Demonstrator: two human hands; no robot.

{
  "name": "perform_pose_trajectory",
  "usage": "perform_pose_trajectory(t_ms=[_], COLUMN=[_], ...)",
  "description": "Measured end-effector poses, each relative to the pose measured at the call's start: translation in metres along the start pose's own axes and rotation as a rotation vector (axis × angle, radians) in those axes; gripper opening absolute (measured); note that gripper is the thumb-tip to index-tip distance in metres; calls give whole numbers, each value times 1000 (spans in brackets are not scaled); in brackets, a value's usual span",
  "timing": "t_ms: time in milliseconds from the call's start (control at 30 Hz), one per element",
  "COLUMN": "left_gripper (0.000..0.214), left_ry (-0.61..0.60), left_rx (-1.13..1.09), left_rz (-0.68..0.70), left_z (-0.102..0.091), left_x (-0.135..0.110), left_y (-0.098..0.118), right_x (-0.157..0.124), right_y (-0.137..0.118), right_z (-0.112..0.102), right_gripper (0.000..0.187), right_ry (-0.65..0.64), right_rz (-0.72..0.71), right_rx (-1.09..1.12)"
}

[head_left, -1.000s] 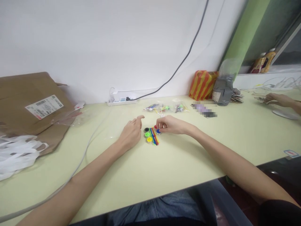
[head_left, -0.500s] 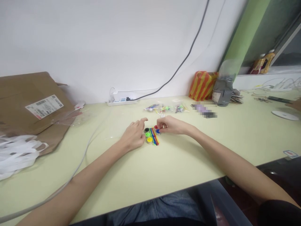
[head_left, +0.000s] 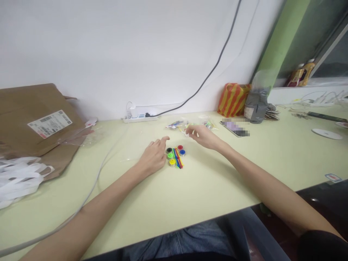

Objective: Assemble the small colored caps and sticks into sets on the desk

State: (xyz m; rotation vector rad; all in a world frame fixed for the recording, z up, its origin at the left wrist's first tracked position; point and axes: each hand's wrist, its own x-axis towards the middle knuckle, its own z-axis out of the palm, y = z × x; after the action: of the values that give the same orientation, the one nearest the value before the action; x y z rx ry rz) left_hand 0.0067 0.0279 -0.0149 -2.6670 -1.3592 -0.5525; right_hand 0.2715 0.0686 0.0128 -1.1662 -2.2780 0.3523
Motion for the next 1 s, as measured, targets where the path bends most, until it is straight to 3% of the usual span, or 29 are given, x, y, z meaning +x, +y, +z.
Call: perform_pose_trajectory(t_ms=[100, 333, 533, 733, 867, 1000], left_gripper=[59, 59, 56, 27, 23, 20], left_ry=[-16, -8, 42, 205, 246, 320], left_rx=[13, -5, -36, -48, 4, -18], left_rz=[-17, -35, -26, 14, 94, 102], left_z=[-1, 0, 0, -6, -8, -10], left_x=[0, 0, 0, 0, -2, -4], left_y=[-1, -2, -3, 8, 19, 24], right_x=[1, 7, 11, -1, -12, -21], right_y=[18, 27, 25, -13, -51, -67], right_z=[6, 35, 40, 34, 42, 46], right_gripper=[38, 39, 23, 24, 44, 53], right_ry=[95, 77, 81, 300, 248, 214], right_rz=[15, 38, 43, -101, -275, -348], right_rx=[-151, -280, -197, 41, 95, 68])
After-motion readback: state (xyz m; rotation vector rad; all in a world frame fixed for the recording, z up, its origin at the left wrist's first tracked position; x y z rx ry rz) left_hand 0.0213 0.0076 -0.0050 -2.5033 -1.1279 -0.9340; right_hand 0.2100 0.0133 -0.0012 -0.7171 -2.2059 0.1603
